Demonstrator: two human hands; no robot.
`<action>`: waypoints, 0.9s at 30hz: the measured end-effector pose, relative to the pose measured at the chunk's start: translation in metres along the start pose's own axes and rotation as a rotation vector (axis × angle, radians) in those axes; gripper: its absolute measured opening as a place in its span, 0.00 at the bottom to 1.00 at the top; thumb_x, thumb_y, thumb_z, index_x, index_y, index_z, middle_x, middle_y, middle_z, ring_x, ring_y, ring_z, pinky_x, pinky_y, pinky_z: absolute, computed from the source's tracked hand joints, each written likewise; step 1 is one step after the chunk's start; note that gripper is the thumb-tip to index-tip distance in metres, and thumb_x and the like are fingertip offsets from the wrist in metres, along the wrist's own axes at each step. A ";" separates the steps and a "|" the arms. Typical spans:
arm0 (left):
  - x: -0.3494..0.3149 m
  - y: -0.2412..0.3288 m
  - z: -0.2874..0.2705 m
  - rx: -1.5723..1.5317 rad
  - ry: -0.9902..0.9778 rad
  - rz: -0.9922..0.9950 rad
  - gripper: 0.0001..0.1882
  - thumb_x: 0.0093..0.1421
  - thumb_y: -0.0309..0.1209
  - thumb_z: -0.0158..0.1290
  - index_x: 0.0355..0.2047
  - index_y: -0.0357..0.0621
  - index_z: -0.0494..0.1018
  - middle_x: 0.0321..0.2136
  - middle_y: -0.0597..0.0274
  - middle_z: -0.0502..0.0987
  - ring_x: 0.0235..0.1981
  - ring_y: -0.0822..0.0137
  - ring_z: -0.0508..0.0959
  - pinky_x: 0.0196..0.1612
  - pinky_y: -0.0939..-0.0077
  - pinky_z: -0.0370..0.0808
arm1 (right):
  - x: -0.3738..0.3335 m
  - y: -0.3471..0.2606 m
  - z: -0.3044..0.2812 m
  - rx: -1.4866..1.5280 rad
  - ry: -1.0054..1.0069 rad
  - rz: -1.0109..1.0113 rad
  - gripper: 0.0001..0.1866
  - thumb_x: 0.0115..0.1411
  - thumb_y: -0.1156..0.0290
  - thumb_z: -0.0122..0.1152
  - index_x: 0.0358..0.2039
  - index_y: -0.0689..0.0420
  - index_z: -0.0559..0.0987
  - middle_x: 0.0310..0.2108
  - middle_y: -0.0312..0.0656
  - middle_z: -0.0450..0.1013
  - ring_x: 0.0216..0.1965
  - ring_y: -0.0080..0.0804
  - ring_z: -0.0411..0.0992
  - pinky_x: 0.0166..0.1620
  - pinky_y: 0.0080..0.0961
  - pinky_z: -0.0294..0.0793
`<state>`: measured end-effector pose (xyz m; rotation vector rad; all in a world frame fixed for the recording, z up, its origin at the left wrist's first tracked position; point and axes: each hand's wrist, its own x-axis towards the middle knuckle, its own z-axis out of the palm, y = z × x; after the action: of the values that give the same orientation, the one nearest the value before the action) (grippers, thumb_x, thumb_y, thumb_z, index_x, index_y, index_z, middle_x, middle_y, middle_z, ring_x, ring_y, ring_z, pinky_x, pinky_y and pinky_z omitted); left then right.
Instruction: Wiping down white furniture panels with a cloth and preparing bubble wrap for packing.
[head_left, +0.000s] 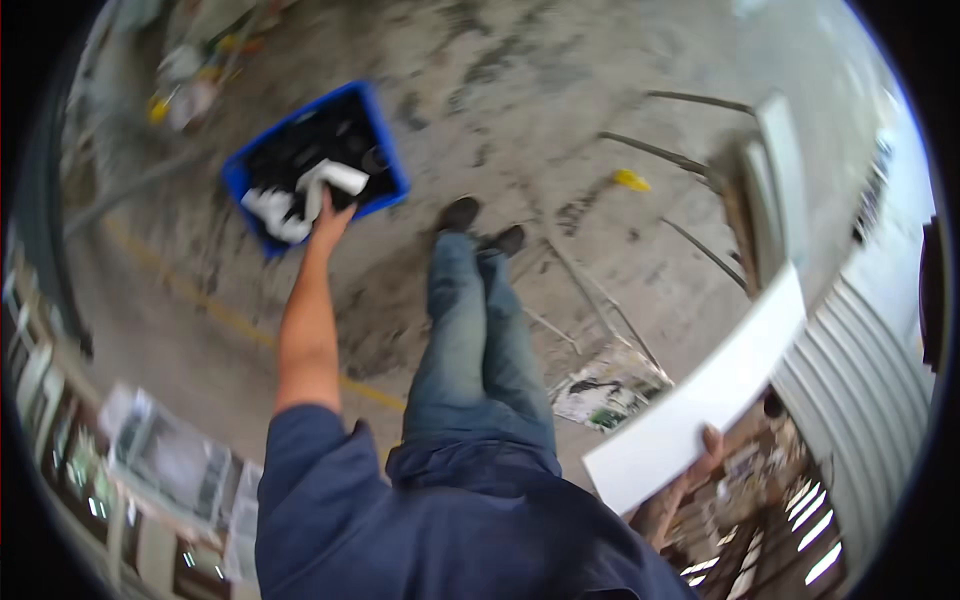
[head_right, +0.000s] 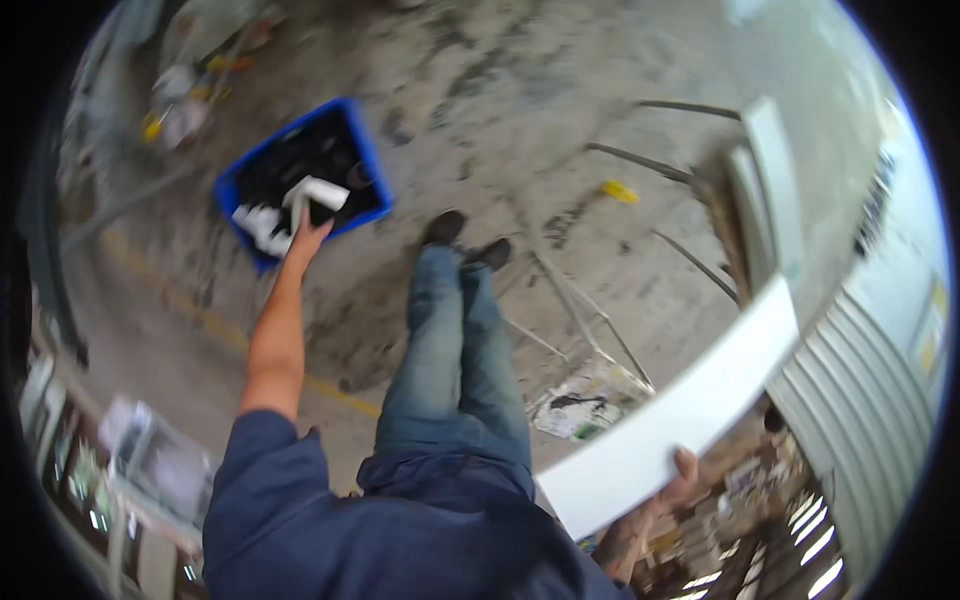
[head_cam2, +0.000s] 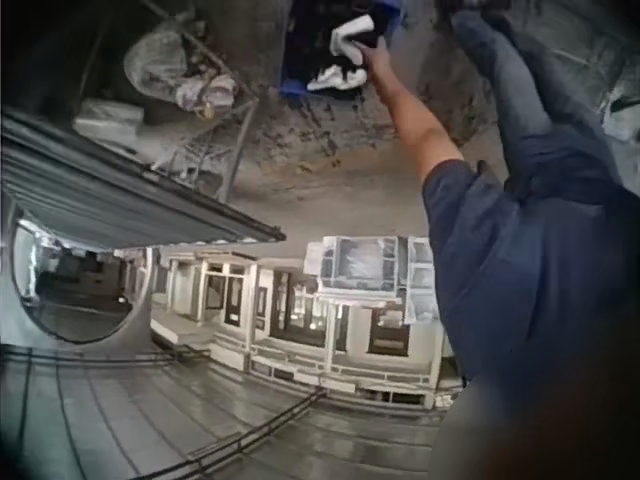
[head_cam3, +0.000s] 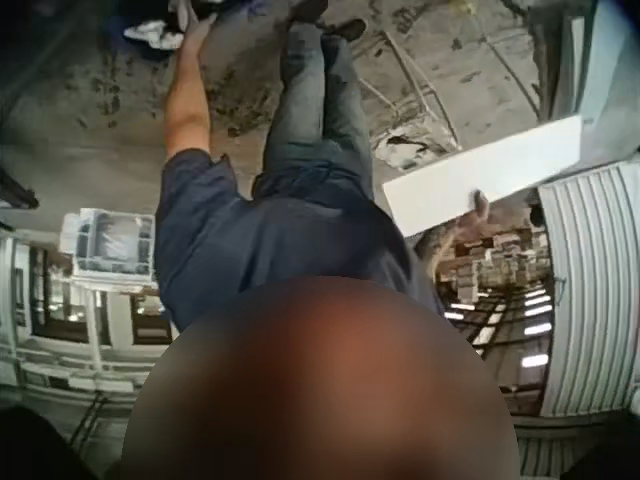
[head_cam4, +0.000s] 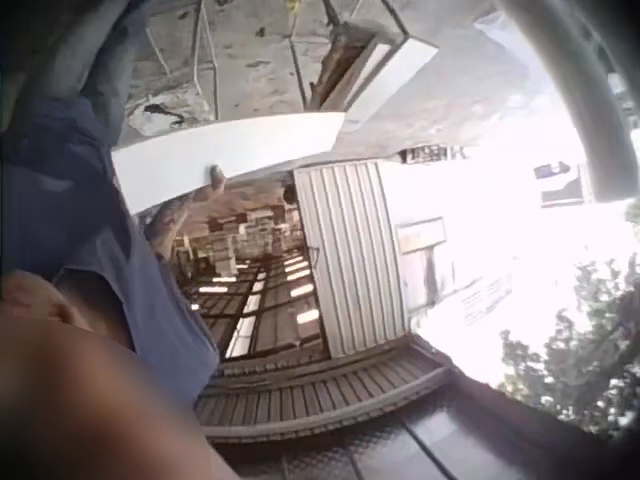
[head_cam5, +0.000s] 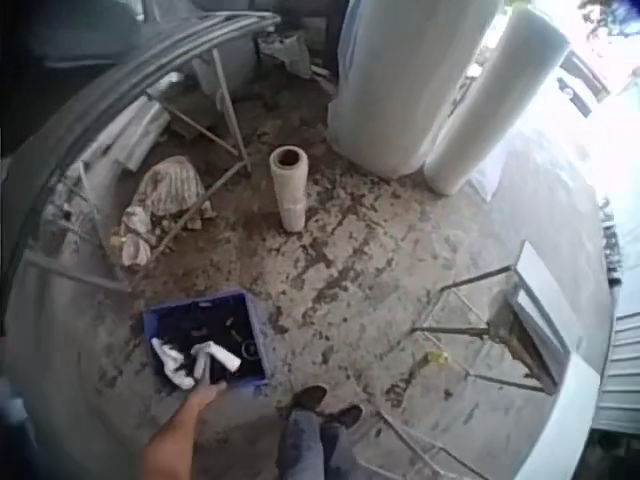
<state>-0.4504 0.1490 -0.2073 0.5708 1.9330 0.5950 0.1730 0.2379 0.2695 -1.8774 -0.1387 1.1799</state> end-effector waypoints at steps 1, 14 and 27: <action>-0.021 -0.025 -0.040 -0.127 -0.044 0.013 0.47 0.61 0.39 0.59 0.72 0.38 0.44 0.67 0.41 0.59 0.68 0.53 0.61 0.67 0.68 0.59 | 0.010 0.023 0.022 -0.329 0.189 -0.407 0.21 0.53 0.67 0.57 0.45 0.68 0.73 0.34 0.47 0.74 0.31 0.38 0.75 0.42 0.36 0.81; -0.245 0.505 0.175 -0.514 -1.349 0.116 0.51 0.61 0.48 0.61 0.74 0.55 0.40 0.62 0.50 0.66 0.60 0.61 0.71 0.61 0.62 0.69 | 0.038 -0.074 0.144 0.526 -0.151 -0.122 0.29 0.54 0.79 0.55 0.59 0.63 0.67 0.49 0.48 0.72 0.50 0.42 0.74 0.52 0.36 0.78; -0.173 0.655 0.274 -0.139 -1.223 0.295 0.30 0.68 0.32 0.54 0.67 0.42 0.56 0.54 0.50 0.73 0.51 0.59 0.75 0.55 0.65 0.73 | 0.062 -0.130 0.173 0.822 0.152 -0.524 0.41 0.53 0.83 0.59 0.67 0.56 0.58 0.56 0.43 0.67 0.57 0.34 0.66 0.59 0.32 0.67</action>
<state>-0.0467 0.5878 0.2147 0.8636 0.6582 0.3894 0.1172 0.4549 0.2955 -1.0938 -0.0416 0.5854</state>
